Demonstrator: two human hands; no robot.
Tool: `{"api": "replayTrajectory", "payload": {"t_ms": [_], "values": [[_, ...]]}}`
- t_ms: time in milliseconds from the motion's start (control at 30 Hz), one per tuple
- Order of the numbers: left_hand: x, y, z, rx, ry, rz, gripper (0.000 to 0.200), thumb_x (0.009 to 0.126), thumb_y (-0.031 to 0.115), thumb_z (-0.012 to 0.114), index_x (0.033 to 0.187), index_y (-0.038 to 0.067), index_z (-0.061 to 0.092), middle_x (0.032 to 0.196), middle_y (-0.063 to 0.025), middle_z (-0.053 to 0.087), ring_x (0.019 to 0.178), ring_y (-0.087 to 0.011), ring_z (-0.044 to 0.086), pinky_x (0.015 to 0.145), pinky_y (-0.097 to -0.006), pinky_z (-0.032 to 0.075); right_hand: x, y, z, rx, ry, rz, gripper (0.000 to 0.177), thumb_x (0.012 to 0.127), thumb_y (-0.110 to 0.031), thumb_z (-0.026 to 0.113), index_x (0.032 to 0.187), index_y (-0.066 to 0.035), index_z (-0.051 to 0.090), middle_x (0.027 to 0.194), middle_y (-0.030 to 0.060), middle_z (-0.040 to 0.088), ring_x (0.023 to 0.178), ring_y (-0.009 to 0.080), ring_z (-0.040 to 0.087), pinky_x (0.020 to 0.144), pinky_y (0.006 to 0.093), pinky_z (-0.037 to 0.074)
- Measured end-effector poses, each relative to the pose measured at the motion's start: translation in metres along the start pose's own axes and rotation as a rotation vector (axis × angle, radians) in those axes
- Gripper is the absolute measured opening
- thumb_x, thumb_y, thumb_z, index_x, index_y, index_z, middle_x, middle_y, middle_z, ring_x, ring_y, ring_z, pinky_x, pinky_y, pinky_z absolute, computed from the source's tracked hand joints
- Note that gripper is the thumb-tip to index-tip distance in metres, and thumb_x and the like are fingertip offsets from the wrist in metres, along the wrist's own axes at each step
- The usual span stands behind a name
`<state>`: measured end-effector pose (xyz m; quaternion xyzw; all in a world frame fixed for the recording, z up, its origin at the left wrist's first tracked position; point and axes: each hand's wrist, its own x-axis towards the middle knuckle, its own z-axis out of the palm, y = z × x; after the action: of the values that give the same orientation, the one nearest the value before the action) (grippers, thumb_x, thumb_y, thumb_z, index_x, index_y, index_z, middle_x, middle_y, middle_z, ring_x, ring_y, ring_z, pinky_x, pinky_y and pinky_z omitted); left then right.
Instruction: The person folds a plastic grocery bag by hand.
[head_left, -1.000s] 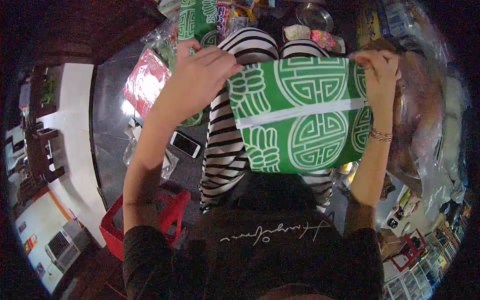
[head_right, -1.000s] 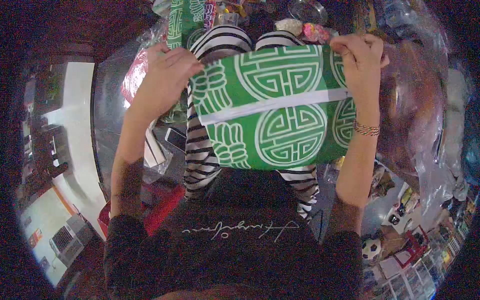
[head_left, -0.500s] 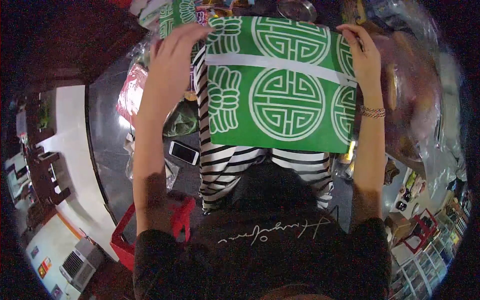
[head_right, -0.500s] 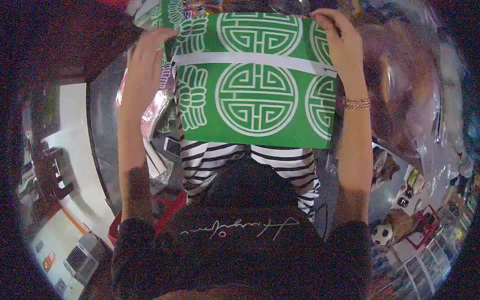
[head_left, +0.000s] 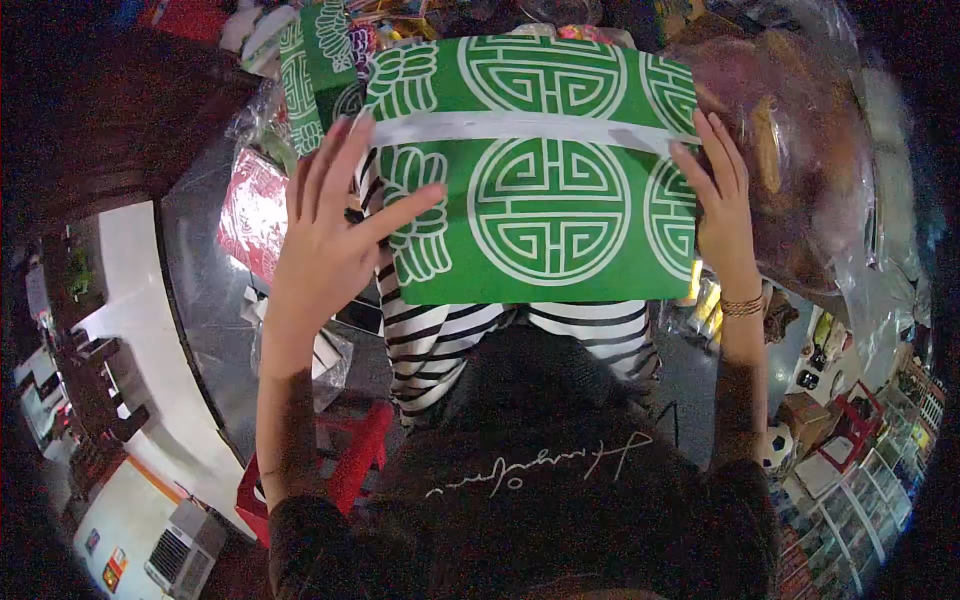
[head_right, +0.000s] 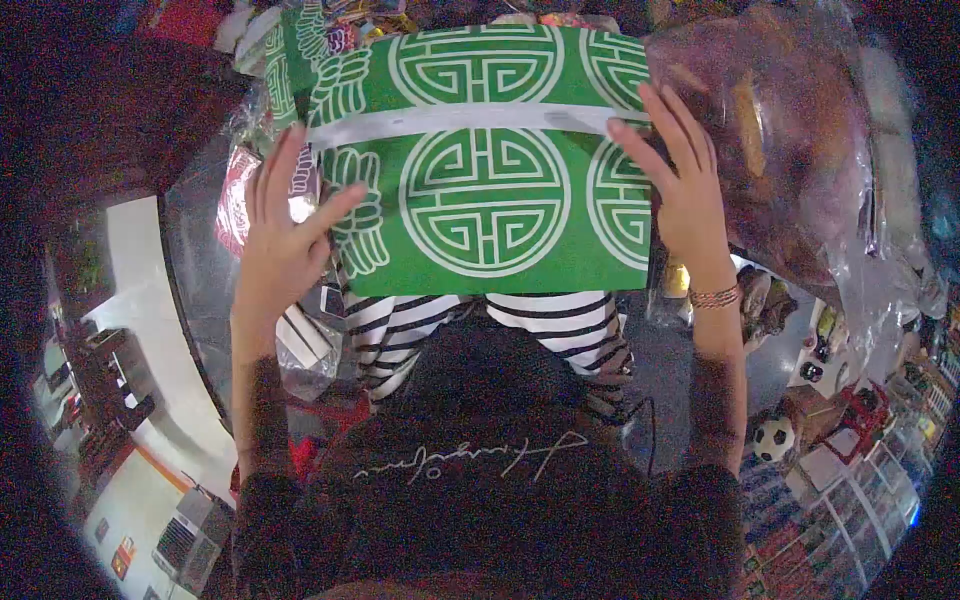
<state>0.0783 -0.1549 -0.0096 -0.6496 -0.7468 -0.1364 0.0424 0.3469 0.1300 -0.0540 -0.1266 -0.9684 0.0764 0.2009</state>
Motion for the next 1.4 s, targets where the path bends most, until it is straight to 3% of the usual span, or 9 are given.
{"api": "replayTrajectory", "payload": {"t_ms": [133, 500, 633, 800, 900, 1000, 1067, 1167, 1400], "values": [[0.008, -0.004, -0.006, 0.12, -0.178, 0.112, 0.063, 0.068, 0.002, 0.059, 0.122, 0.034, 0.063, 0.147, -0.0076, 0.04, 0.134, -0.0305, 0.038, 0.108, -0.0455, 0.028, 0.005, -0.011, 0.005, -0.023, -0.084, -0.072, 0.044, 0.086, -0.015, 0.047, 0.128, -0.026, 0.059, 0.142, 0.0045, 0.047, 0.13, 0.0271, 0.044, 0.105, 0.0428, 0.037], [-0.024, -0.02, -0.014, 0.106, -0.199, 0.15, 0.047, 0.076, 0.014, 0.057, 0.118, 0.035, 0.064, 0.142, -0.0044, 0.046, 0.129, -0.0262, 0.046, 0.107, -0.0455, 0.034, -0.004, -0.021, -0.013, 0.129, -0.17, -0.25, 0.043, 0.081, -0.011, 0.052, 0.121, -0.024, 0.063, 0.139, 0.0025, 0.05, 0.129, 0.0237, 0.047, 0.107, 0.0444, 0.037], [-0.039, -0.018, -0.019, 0.233, -0.207, 0.153, 0.042, 0.08, 0.016, 0.056, 0.117, 0.034, 0.064, 0.141, -0.0029, 0.047, 0.129, -0.0245, 0.046, 0.108, -0.0455, 0.033, -0.006, -0.032, -0.009, 0.079, -0.203, -0.268, 0.04, 0.079, -0.01, 0.055, 0.114, -0.027, 0.067, 0.135, 0.0002, 0.054, 0.125, 0.0221, 0.05, 0.106, 0.0387, 0.04], [-0.053, -0.006, -0.016, 0.156, -0.261, 0.242, 0.041, 0.081, 0.018, 0.054, 0.119, 0.031, 0.063, 0.141, -0.0005, 0.047, 0.13, -0.0213, 0.045, 0.11, -0.0459, 0.031, -0.014, -0.039, -0.006, 0.061, -0.148, -0.337, 0.039, 0.081, -0.017, 0.055, 0.116, -0.033, 0.064, 0.137, -0.0037, 0.052, 0.129, 0.0176, 0.046, 0.112, 0.0615, 0.02], [-0.055, -0.003, -0.016, 0.083, -0.266, 0.201, 0.05, 0.081, 0.016, 0.054, 0.128, 0.033, 0.056, 0.14, 0.0042, 0.048, 0.131, -0.0137, 0.043, 0.115, -0.0424, 0.027, -0.033, -0.039, -0.009, 0.004, -0.181, -0.421, 0.04, 0.081, -0.02, 0.056, 0.118, -0.035, 0.062, 0.138, -0.0084, 0.051, 0.13, 0.0133, 0.043, 0.111, 0.0681, 0.009], [-0.057, -0.001, -0.017, 0.078, -0.269, 0.219, 0.046, 0.082, 0.015, 0.051, 0.126, 0.024, 0.059, 0.14, -0.0016, 0.049, 0.129, -0.0175, 0.046, 0.105, -0.0402, 0.037, -0.041, -0.044, -0.008, 0.033, -0.229, -0.394, 0.041, 0.082, -0.015, 0.054, 0.119, -0.032, 0.063, 0.134, -0.0099, 0.054, 0.127, 0.012, 0.047, 0.113, 0.0613, 0.017], [-0.062, 0.003, -0.019, 0.128, -0.363, 0.281, 0.049, 0.079, 0.012, 0.052, 0.129, 0.013, 0.057, 0.141, -0.0027, 0.049, 0.128, -0.0171, 0.049, 0.091, -0.03, 0.045, -0.035, -0.049, -0.011, 0.134, -0.315, -0.33, 0.044, 0.082, -0.007, 0.051, 0.12, -0.026, 0.064, 0.13, -0.007, 0.058, 0.124, 0.0136, 0.051, 0.115, 0.0521, 0.023], [-0.056, 0.012, -0.025, 0.075, -0.341, 0.379, 0.051, 0.078, 0.008, 0.051, 0.129, 0.005, 0.055, 0.14, -0.0037, 0.05, 0.126, -0.0164, 0.051, 0.079, -0.0236, 0.046, -0.026, -0.054, -0.022, 0.215, -0.4, -0.248, 0.047, 0.081, -0.003, 0.05, 0.121, -0.023, 0.064, 0.13, -0.0051, 0.058, 0.126, 0.0152, 0.05, 0.115, 0.0497, 0.024], [-0.045, 0.005, -0.034, -0.488, -0.452, 0.052, 0.047, 0.08, 0.003, 0.052, 0.126, 0.01, 0.06, 0.132, -0.007, 0.057, 0.125, -0.0234, 0.052, 0.101, -0.0325, 0.044, -0.018, -0.051, -0.035, 0.527, -0.548, -0.035, 0.042, 0.083, -0.01, 0.054, 0.124, -0.012, 0.062, 0.132, 0.0044, 0.058, 0.13, 0.0242, 0.047, 0.109, 0.0435, 0.032]]}}
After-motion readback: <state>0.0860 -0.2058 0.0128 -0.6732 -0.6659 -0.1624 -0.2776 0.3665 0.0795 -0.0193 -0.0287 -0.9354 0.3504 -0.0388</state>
